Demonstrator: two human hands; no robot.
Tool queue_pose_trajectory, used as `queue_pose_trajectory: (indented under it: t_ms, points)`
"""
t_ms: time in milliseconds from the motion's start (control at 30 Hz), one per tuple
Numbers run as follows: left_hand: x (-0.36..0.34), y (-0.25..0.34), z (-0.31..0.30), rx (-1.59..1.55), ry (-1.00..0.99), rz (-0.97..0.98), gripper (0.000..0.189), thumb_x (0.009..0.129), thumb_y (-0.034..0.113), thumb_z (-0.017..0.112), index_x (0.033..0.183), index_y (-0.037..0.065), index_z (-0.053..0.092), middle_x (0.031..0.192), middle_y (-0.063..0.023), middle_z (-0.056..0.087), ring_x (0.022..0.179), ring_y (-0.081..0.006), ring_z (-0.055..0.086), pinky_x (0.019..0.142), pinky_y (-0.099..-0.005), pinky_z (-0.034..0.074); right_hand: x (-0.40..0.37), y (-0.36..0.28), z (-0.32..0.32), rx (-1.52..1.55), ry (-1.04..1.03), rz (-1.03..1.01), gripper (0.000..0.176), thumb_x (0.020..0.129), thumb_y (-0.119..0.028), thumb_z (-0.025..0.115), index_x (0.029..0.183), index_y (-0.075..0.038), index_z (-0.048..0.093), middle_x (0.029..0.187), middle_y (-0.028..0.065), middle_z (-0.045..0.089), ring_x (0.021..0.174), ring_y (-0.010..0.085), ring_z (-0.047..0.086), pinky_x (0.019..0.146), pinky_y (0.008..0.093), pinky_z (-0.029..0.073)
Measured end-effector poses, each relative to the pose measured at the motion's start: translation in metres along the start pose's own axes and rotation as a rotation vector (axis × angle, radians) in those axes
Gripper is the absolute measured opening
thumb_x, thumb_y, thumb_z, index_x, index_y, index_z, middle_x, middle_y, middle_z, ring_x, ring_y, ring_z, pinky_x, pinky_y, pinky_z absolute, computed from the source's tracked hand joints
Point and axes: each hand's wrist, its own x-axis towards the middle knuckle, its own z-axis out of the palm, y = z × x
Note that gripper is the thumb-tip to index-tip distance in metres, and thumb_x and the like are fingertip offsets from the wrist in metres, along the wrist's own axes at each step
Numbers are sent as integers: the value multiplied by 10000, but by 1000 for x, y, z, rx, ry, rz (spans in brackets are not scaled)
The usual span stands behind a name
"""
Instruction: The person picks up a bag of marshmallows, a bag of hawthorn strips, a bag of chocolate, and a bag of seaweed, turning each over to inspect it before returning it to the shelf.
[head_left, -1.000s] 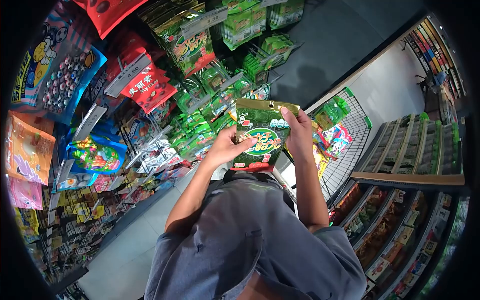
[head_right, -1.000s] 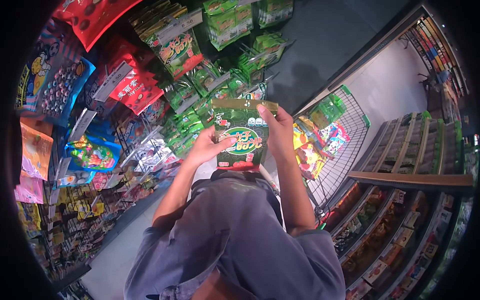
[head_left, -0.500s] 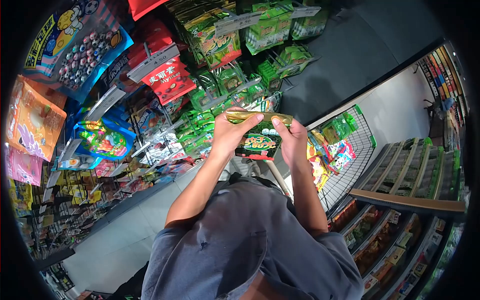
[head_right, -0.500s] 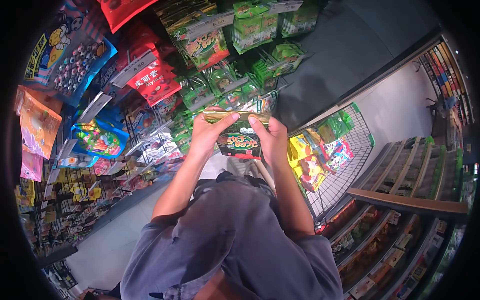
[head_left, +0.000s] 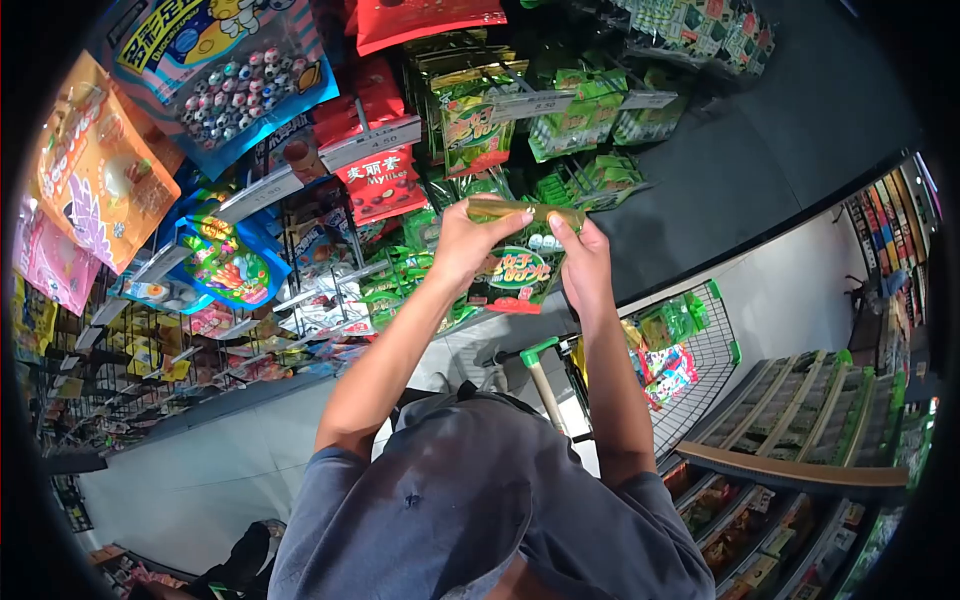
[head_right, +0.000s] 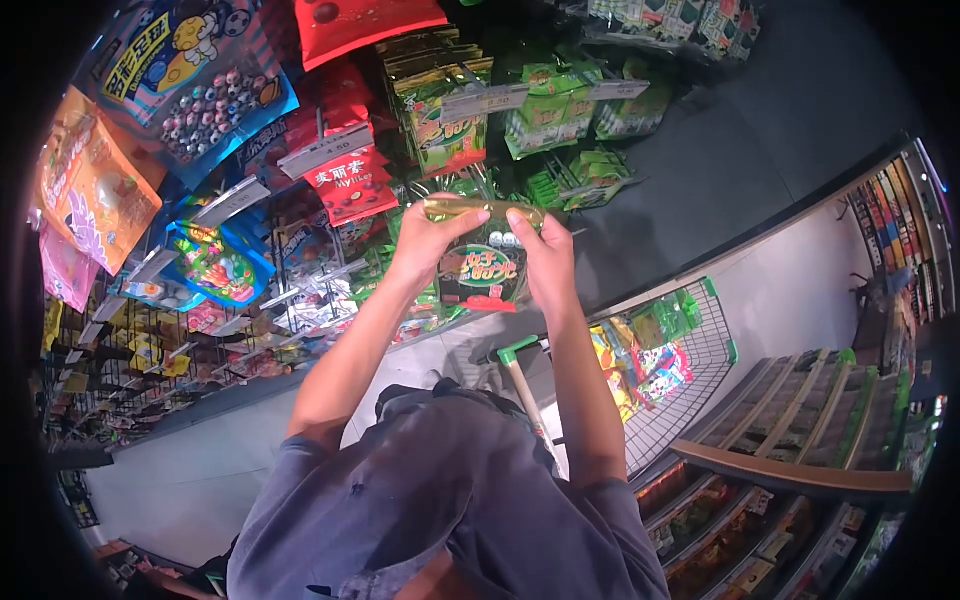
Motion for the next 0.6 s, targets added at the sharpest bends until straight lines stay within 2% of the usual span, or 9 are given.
queue_pose_trajectory:
  t_ms: [33,133,267,400,467,600]
  points:
    - [12,1,-1,14,33,53,256,765,120,813,949,21,664,896,-32,689,807,-93,610,715,-258,487,13,-4,5,-17,22,6,179,938,-116,622,1064,8,651,988,52,680,844,89,616,742,264,502]
    - [41,14,-4,54,91,147,275,759,126,814,962,4,676,920,-49,699,819,-100,617,747,-278,491,56,-2,6,-51,-64,-56,176,937,-111,614,1067,2,652,1023,50,673,928,99,600,840,271,465]
    - [70,24,-5,-25,152,255,259,768,101,792,981,-3,688,942,-64,707,855,-110,625,794,-275,480,100,-9,11,113,-169,-36,161,926,-69,607,1063,7,648,1042,59,668,984,115,594,886,282,449]
    - [85,37,-8,-6,150,274,231,778,64,765,988,0,692,949,-67,708,873,-115,629,808,-272,476,124,-22,18,202,-214,16,174,917,-41,602,1082,7,630,1078,75,664,1038,133,594,950,292,435]
    - [90,40,-6,-61,113,276,202,786,33,739,982,6,696,954,-65,709,866,-122,636,802,-279,483,131,-24,18,169,-200,-60,175,912,-31,601,1082,0,629,1093,67,658,1055,127,582,966,295,420]
    - [93,42,-6,-185,58,270,163,803,13,726,962,-10,696,937,-53,704,831,-106,628,795,-262,489,133,-29,17,172,-228,-81,179,909,-27,601,1086,-4,625,1098,58,653,1060,118,569,975,291,400]
